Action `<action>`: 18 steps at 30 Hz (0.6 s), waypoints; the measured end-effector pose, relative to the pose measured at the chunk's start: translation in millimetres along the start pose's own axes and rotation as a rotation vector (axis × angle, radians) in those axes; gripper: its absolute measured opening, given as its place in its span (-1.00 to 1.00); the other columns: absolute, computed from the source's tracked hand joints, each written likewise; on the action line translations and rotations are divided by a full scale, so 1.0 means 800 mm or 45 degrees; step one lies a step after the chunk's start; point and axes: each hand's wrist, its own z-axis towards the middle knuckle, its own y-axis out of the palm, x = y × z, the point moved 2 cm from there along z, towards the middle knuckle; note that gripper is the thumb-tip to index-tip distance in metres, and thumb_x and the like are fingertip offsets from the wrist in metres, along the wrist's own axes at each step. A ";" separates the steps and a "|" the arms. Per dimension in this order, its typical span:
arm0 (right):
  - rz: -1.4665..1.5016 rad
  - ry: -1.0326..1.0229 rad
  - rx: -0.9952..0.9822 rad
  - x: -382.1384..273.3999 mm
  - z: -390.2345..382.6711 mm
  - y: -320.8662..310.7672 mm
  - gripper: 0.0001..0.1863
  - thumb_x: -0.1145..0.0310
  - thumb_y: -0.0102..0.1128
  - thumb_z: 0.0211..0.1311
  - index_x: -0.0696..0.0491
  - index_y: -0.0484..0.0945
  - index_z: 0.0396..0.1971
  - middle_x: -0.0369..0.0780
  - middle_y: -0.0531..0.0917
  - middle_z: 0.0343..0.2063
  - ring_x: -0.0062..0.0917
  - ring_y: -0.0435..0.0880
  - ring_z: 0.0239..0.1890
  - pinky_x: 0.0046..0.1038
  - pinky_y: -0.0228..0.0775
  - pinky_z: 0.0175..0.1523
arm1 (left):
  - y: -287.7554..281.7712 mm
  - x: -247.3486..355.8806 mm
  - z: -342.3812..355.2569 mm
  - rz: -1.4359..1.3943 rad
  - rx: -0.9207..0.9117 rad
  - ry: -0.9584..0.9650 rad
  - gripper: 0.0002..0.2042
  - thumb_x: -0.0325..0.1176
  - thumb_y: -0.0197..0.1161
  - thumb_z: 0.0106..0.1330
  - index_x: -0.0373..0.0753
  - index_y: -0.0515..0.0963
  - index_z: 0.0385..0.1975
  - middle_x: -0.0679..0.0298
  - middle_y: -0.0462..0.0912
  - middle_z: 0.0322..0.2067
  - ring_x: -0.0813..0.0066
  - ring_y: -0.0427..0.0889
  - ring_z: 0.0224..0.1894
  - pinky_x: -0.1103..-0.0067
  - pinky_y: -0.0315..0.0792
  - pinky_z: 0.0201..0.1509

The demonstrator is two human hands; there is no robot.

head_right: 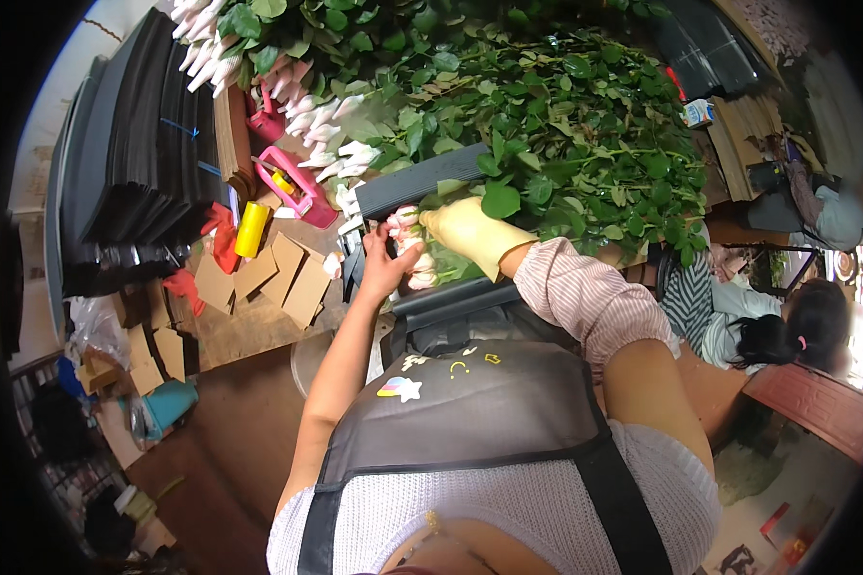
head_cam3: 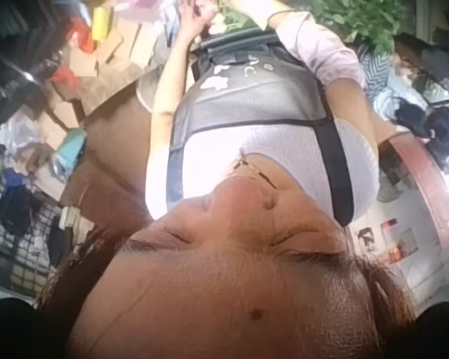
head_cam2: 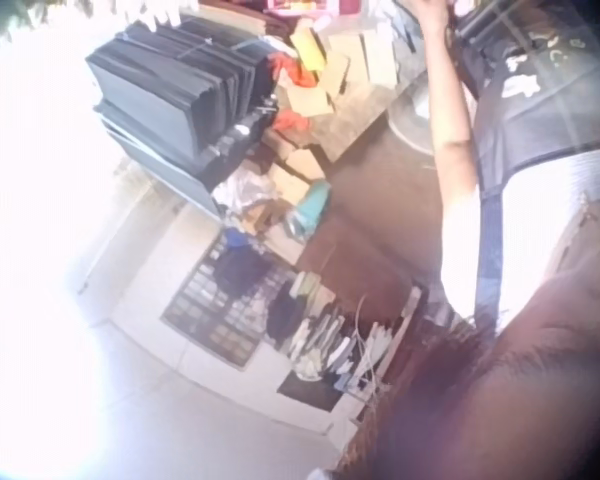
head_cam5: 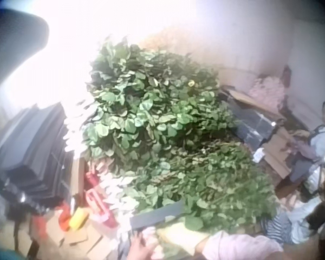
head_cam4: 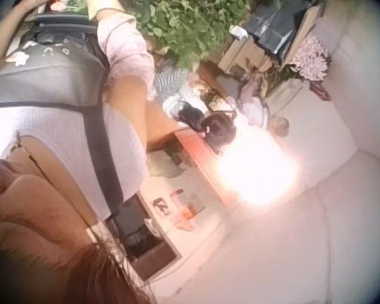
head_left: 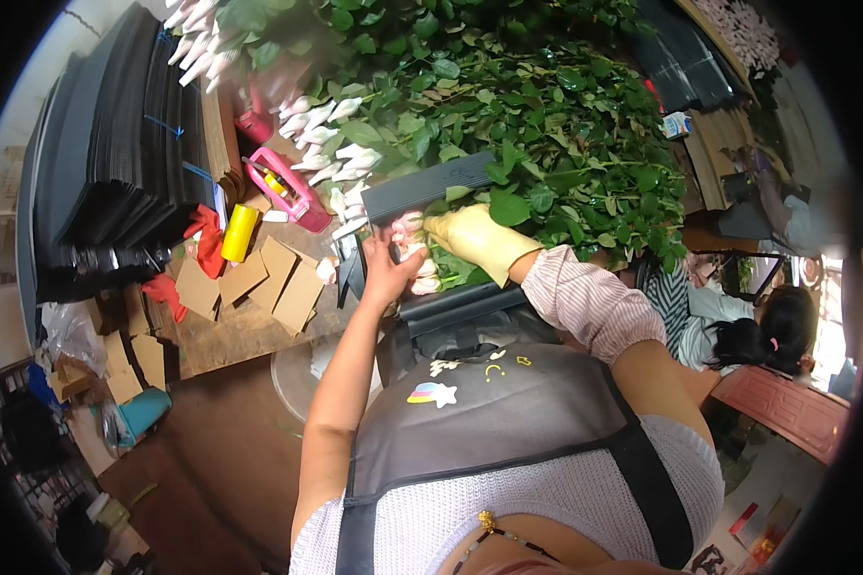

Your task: The person arranges white flowers and green leaves into a black rectangular container. They repeatedly place stems into the container, adjust the arrangement, and add more foliage to fill the space.

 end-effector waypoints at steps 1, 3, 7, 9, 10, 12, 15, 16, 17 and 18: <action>-0.006 0.017 -0.031 -0.004 0.000 -0.006 -0.77 0.30 0.06 0.31 -0.01 0.67 -0.17 -0.14 0.76 -0.39 -0.21 0.79 -0.36 -0.16 0.59 -0.28 | -0.005 0.005 0.010 0.057 -0.019 -0.023 -0.23 -0.21 0.62 0.06 -0.44 0.37 0.22 0.02 0.28 0.16 0.23 0.39 0.15 0.42 0.37 0.30; -0.016 0.056 -0.092 -0.010 -0.001 -0.018 -0.76 0.30 0.05 0.32 -0.01 0.67 -0.16 -0.13 0.77 -0.38 -0.21 0.79 -0.33 -0.15 0.59 -0.25 | -0.013 0.011 0.015 -0.255 -0.198 -0.324 -0.23 -0.22 0.63 0.06 -0.42 0.39 0.22 0.06 0.23 0.19 0.36 0.50 0.01 0.54 0.55 0.07; -0.041 0.055 -0.029 -0.007 -0.007 -0.005 -0.84 0.27 0.13 0.36 0.00 0.63 -0.29 -0.12 0.72 -0.46 -0.21 0.76 -0.43 -0.14 0.58 -0.34 | -0.001 0.021 0.027 -0.580 -0.014 -0.047 -0.44 -0.41 0.55 0.14 -0.24 0.50 0.15 0.29 0.59 -0.09 0.51 0.58 -0.08 0.57 0.49 0.09; 0.064 0.135 0.078 -0.024 -0.013 -0.034 -0.80 0.21 0.16 0.37 0.01 0.66 -0.28 -0.14 0.73 -0.44 -0.20 0.76 -0.40 -0.16 0.59 -0.29 | 0.001 -0.001 0.025 -0.250 0.168 0.155 -0.54 -0.51 0.53 0.13 -0.27 0.49 0.02 0.36 0.66 -0.20 0.61 0.60 -0.21 0.61 0.50 -0.03; 0.138 0.194 0.174 -0.028 -0.018 -0.044 -0.78 0.20 0.17 0.36 0.01 0.66 -0.28 -0.15 0.74 -0.43 -0.20 0.76 -0.39 -0.17 0.60 -0.28 | 0.003 -0.010 0.023 -0.087 0.199 0.207 -0.56 -0.50 0.54 0.13 -0.28 0.49 -0.02 0.36 0.65 -0.20 0.62 0.59 -0.20 0.61 0.49 -0.04; 0.226 0.329 0.266 -0.032 -0.014 -0.057 -0.75 0.14 0.21 0.34 0.01 0.69 -0.28 -0.16 0.75 -0.40 -0.22 0.77 -0.38 -0.21 0.61 -0.27 | 0.005 -0.030 0.021 0.046 0.285 0.243 -0.61 -0.46 0.56 0.12 -0.30 0.49 -0.13 0.37 0.57 -0.22 0.61 0.54 -0.20 0.62 0.46 -0.05; 0.101 0.268 0.328 -0.020 0.001 -0.025 -0.77 0.16 0.20 0.35 0.01 0.68 -0.29 -0.16 0.76 -0.38 -0.23 0.77 -0.37 -0.24 0.61 -0.29 | 0.008 -0.027 0.020 0.157 0.322 0.260 -0.66 -0.42 0.59 0.11 -0.32 0.52 -0.27 0.36 0.48 -0.22 0.59 0.50 -0.20 0.64 0.44 -0.07; 0.033 0.298 0.273 -0.018 0.005 -0.020 -0.82 0.18 0.22 0.32 -0.05 0.69 -0.28 -0.22 0.74 -0.37 -0.28 0.76 -0.42 -0.29 0.60 -0.35 | 0.007 -0.024 0.018 0.204 0.321 0.273 -0.67 -0.41 0.60 0.10 -0.34 0.54 -0.29 0.34 0.47 -0.20 0.58 0.50 -0.20 0.65 0.44 -0.08; -0.015 0.258 0.288 -0.018 0.006 -0.013 -0.84 0.19 0.22 0.30 -0.08 0.69 -0.29 -0.25 0.72 -0.38 -0.30 0.75 -0.43 -0.31 0.60 -0.37 | 0.005 -0.021 0.017 0.290 0.329 0.329 -0.69 -0.41 0.61 0.10 -0.35 0.57 -0.30 0.33 0.46 -0.18 0.57 0.51 -0.19 0.65 0.44 -0.09; -0.063 0.218 0.303 -0.017 0.007 -0.002 -0.86 0.20 0.22 0.28 -0.10 0.68 -0.30 -0.27 0.70 -0.38 -0.32 0.75 -0.45 -0.33 0.59 -0.39 | 0.004 -0.018 0.015 0.375 0.336 0.384 -0.70 -0.40 0.61 0.10 -0.36 0.59 -0.32 0.31 0.46 -0.15 0.55 0.51 -0.19 0.65 0.44 -0.09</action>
